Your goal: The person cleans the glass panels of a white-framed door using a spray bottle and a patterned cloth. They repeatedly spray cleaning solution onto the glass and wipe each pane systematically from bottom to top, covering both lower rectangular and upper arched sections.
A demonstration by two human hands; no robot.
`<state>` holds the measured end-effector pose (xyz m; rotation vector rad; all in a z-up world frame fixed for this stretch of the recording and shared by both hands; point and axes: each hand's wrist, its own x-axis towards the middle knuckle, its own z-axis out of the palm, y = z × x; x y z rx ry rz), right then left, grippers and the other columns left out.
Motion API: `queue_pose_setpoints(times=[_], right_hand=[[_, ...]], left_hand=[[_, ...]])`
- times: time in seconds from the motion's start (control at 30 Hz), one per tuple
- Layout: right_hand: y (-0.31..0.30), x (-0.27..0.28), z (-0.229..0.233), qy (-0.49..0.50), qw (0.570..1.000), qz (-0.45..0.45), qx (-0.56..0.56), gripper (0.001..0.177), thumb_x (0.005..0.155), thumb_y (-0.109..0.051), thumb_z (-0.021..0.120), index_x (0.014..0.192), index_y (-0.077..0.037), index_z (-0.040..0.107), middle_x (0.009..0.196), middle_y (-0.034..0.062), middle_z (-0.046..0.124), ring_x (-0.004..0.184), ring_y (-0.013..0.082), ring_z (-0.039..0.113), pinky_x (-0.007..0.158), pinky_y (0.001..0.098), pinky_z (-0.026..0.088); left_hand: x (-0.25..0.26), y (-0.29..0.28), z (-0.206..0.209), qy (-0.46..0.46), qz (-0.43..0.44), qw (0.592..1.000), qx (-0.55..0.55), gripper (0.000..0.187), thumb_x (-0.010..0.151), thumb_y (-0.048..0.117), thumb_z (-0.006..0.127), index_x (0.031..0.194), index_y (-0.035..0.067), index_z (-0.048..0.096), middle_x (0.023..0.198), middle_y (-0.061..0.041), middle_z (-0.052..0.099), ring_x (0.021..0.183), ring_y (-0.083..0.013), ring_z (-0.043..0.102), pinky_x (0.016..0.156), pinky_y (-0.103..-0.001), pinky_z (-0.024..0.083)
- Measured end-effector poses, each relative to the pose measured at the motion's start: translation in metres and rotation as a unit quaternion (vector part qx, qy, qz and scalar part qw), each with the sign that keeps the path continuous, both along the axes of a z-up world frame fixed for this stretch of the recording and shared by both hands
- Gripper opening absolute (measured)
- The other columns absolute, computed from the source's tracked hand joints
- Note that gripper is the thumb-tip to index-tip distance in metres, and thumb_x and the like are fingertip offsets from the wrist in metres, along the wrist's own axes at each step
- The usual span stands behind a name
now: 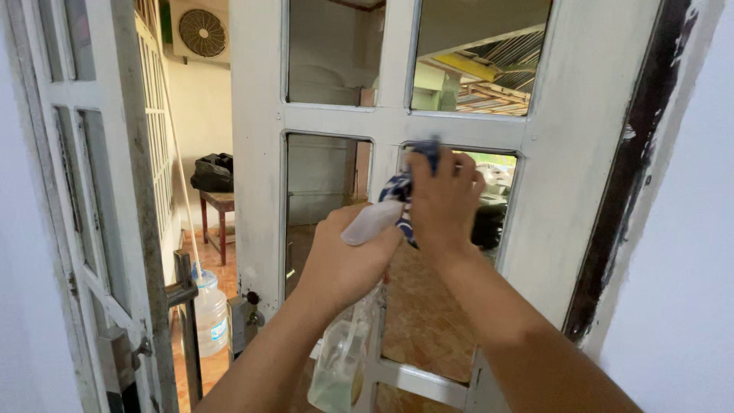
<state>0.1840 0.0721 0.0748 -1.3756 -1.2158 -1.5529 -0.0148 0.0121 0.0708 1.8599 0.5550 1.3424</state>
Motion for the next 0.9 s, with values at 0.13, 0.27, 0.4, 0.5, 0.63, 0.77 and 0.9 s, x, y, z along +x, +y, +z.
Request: queue_pose_setpoints(times=[0.13, 0.27, 0.4, 0.5, 0.63, 0.77, 0.9], right_hand=[[-0.018, 0.008, 0.009, -0.055, 0.997, 0.012, -0.051, 0.034, 0.091, -0.014, 0.062, 0.124, -0.021, 0.067, 0.126, 0.012, 0.058, 0.125, 0.0344, 0.048, 0.101, 0.0604, 0.033], [-0.058, 0.034, -0.005, 0.01, 1.0, 0.005, 0.026, 0.035, 0.089, -0.013, 0.062, 0.123, -0.021, 0.067, 0.126, 0.0155, 0.057, 0.12, 0.0386, 0.047, 0.096, 0.0583, 0.032], [-0.026, 0.021, -0.003, 0.049, 0.995, 0.004, 0.085, 0.03, 0.096, -0.01, 0.062, 0.124, -0.019, 0.066, 0.13, 0.0193, 0.056, 0.121, 0.0392, 0.046, 0.1, 0.0579, 0.032], [0.003, -0.006, 0.008, -0.063, 0.996, 0.045, -0.048, 0.033, 0.09, -0.005, 0.063, 0.121, -0.018, 0.066, 0.128, 0.0187, 0.057, 0.124, 0.0418, 0.046, 0.1, 0.053, 0.034], [-0.035, 0.028, 0.027, -0.143, 0.979, 0.074, -0.124, 0.036, 0.087, -0.008, 0.068, 0.12, -0.02, 0.068, 0.128, 0.0107, 0.057, 0.123, 0.0349, 0.047, 0.1, 0.0578, 0.032], [-0.04, 0.042, -0.043, -0.05, 0.994, 0.052, -0.079, 0.043, 0.077, -0.009, 0.073, 0.116, -0.026, 0.073, 0.128, 0.012, 0.055, 0.119, 0.0361, 0.045, 0.096, 0.0534, 0.033], [-0.05, 0.035, -0.18, -0.15, 0.927, 0.072, -0.337, 0.032, 0.082, -0.022, 0.067, 0.114, -0.029, 0.069, 0.13, 0.0094, 0.056, 0.127, 0.036, 0.046, 0.101, 0.0599, 0.034]], left_hand=[[-0.004, -0.002, 0.002, -0.007, 0.005, 1.0, -0.007, 0.029, 0.08, 0.02, 0.064, 0.099, 0.001, 0.075, 0.069, -0.01, 0.071, 0.051, -0.0182, 0.068, 0.048, -0.035, 0.056], [-0.023, 0.009, 0.004, -0.043, 0.011, 0.999, -0.01, 0.031, 0.077, 0.019, 0.066, 0.101, 0.002, 0.074, 0.074, -0.006, 0.074, 0.056, -0.0159, 0.069, 0.048, -0.034, 0.058], [-0.047, 0.022, 0.011, -0.037, 0.044, 0.998, 0.01, 0.029, 0.079, 0.019, 0.066, 0.098, -0.001, 0.075, 0.076, -0.009, 0.075, 0.055, -0.017, 0.067, 0.048, -0.035, 0.056], [-0.045, 0.021, 0.015, -0.012, 0.068, 0.997, 0.026, 0.029, 0.08, 0.019, 0.066, 0.097, -0.002, 0.076, 0.075, -0.012, 0.074, 0.055, -0.0173, 0.066, 0.048, -0.035, 0.056], [-0.028, 0.02, 0.009, -0.019, 0.04, 0.999, 0.019, 0.031, 0.081, 0.018, 0.063, 0.1, -0.002, 0.076, 0.075, -0.008, 0.077, 0.054, -0.0166, 0.068, 0.049, -0.033, 0.056], [0.002, 0.022, -0.023, -0.06, -0.021, 0.997, -0.04, 0.032, 0.082, 0.017, 0.064, 0.109, 0.002, 0.074, 0.073, -0.006, 0.073, 0.05, -0.0162, 0.064, 0.046, -0.032, 0.052], [0.025, 0.02, -0.08, -0.044, -0.044, 0.99, -0.131, 0.026, 0.084, 0.014, 0.068, 0.105, -0.001, 0.075, 0.068, -0.01, 0.07, 0.047, -0.0173, 0.063, 0.046, -0.033, 0.049]])
